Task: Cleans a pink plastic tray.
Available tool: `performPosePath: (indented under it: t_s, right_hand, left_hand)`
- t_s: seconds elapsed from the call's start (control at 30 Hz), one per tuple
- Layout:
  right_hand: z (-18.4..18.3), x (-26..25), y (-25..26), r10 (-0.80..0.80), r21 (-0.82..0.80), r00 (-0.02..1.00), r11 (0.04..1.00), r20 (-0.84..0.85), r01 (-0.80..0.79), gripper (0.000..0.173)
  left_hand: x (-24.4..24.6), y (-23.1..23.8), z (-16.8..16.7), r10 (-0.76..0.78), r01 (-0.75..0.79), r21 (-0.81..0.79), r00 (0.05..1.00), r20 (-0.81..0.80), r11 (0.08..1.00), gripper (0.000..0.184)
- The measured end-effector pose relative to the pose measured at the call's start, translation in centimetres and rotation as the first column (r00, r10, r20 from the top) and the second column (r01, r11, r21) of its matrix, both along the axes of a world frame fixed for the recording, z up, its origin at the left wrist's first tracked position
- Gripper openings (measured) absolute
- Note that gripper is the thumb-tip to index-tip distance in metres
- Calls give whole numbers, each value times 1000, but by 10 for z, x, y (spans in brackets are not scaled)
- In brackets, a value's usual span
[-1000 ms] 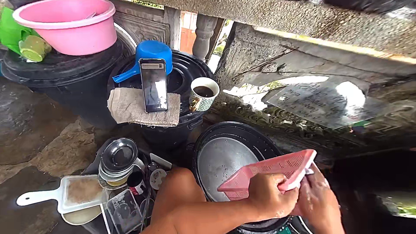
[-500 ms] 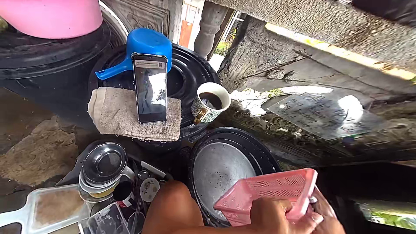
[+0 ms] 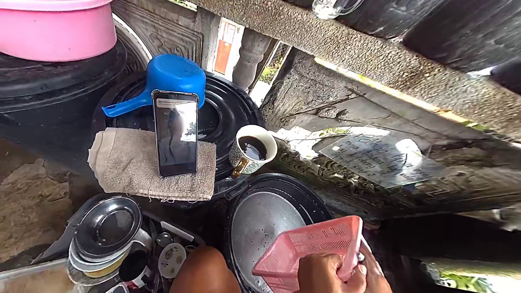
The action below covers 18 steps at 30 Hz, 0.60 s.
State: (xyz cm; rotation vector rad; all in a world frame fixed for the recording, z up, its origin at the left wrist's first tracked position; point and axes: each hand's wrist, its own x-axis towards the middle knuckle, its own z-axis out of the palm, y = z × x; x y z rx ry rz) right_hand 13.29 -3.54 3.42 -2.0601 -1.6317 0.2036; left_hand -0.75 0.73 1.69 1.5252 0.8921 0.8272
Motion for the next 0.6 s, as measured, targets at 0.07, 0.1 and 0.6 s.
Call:
performPosePath:
  t_s: [0.07, 0.1, 0.6]
  right_hand:
    - [-4, -8, 1, 46, 45, 999, 998, 8, -47, 56]
    - [-6, -1, 4, 51, 62, 998, 997, -26, -49, 58]
    - [-18, 16, 5, 109, 202, 980, 977, -168, -73, 67]
  left_hand:
    - [4, 7, -7, 50, -50, 39, 999, -4, 998, 52]
    - [5, 9, -9, 56, -56, 60, 998, 7, 997, 51]
    - [-4, 13, -3, -13, 13, 141, 1000, -6, 990, 52]
